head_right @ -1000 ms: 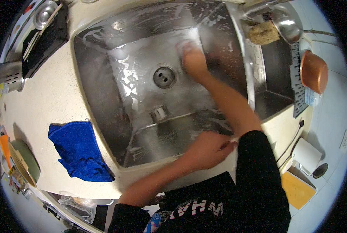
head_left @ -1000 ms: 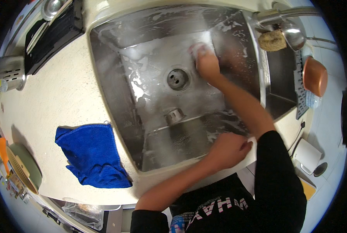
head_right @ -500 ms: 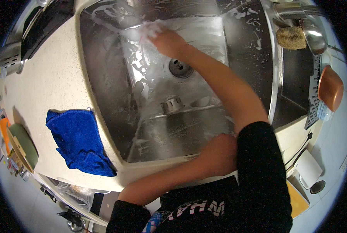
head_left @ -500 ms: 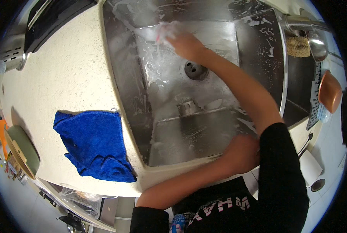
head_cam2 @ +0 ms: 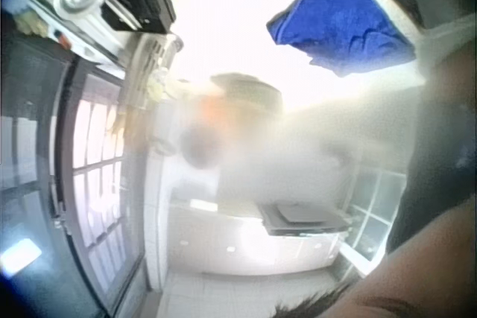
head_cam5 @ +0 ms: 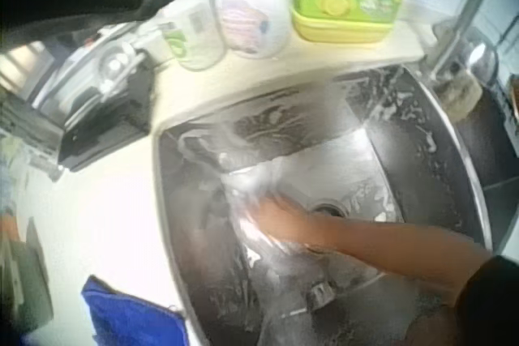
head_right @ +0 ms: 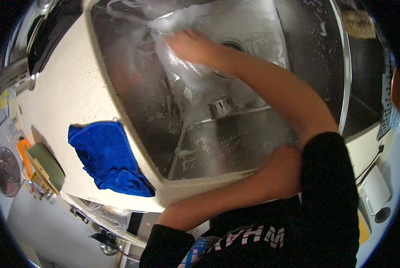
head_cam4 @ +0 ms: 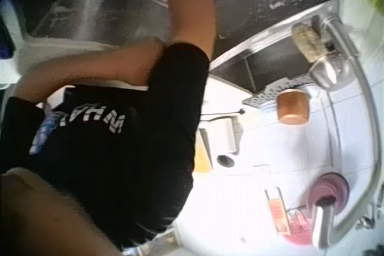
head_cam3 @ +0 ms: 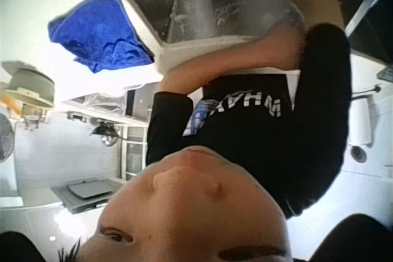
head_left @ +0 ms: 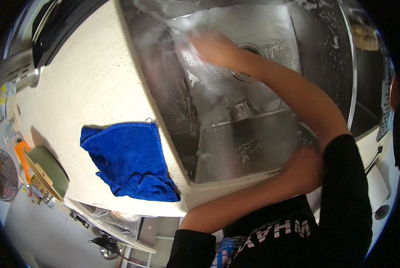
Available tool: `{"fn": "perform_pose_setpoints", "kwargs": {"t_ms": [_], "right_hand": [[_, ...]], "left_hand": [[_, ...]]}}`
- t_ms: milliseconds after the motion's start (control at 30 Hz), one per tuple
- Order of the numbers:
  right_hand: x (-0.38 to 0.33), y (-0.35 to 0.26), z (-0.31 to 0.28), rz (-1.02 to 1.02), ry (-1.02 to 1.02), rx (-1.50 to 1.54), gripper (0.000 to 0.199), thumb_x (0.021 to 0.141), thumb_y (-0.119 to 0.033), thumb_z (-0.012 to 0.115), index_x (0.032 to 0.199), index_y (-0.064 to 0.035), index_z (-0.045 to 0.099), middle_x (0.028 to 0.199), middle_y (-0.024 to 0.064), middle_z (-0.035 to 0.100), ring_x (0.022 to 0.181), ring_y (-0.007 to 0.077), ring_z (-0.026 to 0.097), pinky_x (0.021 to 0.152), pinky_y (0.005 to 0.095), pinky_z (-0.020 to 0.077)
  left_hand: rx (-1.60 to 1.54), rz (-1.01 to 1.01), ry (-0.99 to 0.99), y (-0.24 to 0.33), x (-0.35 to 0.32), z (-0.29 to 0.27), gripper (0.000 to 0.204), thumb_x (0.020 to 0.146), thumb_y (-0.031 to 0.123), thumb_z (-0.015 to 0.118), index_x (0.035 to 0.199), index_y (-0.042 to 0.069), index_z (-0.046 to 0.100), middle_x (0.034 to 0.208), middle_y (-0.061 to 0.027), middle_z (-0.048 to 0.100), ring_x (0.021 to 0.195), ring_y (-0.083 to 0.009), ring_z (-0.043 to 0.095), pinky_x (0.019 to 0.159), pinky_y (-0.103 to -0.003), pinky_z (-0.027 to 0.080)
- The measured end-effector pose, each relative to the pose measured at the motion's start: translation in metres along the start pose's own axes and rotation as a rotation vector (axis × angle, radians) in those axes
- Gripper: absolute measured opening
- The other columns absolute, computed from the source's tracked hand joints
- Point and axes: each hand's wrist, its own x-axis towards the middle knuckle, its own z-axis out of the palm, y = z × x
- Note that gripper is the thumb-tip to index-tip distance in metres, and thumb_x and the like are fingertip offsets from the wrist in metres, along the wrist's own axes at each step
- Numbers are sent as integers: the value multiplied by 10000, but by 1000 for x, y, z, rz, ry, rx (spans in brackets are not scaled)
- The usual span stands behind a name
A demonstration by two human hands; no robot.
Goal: The person scrubs a stainless steel kitchen sink with a pink sponge and soap, then rinses the sponge and the sink under running water. They proceed to wipe the sink dry with a blue cloth, ensuring the surface is clean and free of water.
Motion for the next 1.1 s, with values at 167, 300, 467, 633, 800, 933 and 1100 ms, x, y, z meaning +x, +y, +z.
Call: {"fn": "perform_pose_setpoints", "kwargs": {"t_ms": [167,300,467,633,800,933,1100], "right_hand": [[79,-37,-19,716,351,1201,95,812,-124,562,880,-63,589,875,129,643,838,277,633,693,380,500],[65,-89,-68,954,145,1157,493,787,-249,590,1187,29,510,1015,234,623,953,329,623,807,374,492],[-19,-146,-101,832,-547,1083,617,879,-314,519,1290,110,339,1245,315,456,1128,353,519,983,395,397],[82,-93,-68,580,-265,1350,531,938,-521,304,1026,-25,471,850,147,561,681,223,568,661,410,469],[-30,-174,-80,783,-460,1053,734,877,-383,542,1326,81,192,1082,262,545,878,331,621,800,381,513],[-2,-166,-85,938,-442,910,691,869,-348,573,1329,90,301,1167,278,502,1046,354,560,931,422,446],[75,-112,-83,888,97,1030,390,938,-279,339,1179,16,418,749,187,620,658,302,618,667,401,516]], "left_hand": [[-158,16,152,-16,-8,15,500,700,312,704,1064,-6,578,1063,-233,584,1019,-372,553,911,-420,434],[232,-55,-145,5,1,-5,340,752,282,648,912,-16,612,897,-224,609,878,-354,590,811,-428,469],[51,85,137,9,5,-1,285,830,227,537,634,22,566,623,-176,567,664,-366,566,650,-484,449],[42,61,144,12,4,1,288,821,218,544,616,19,582,628,-188,573,672,-357,576,667,-473,452],[33,78,195,14,15,6,287,838,205,533,646,2,598,655,-187,583,705,-352,586,682,-465,452],[109,101,314,4,16,25,255,850,183,528,727,-17,627,729,-180,609,779,-340,600,767,-433,455],[-17,188,293,0,9,23,246,833,171,547,982,-17,600,968,-226,589,960,-353,557,869,-447,408]]}}
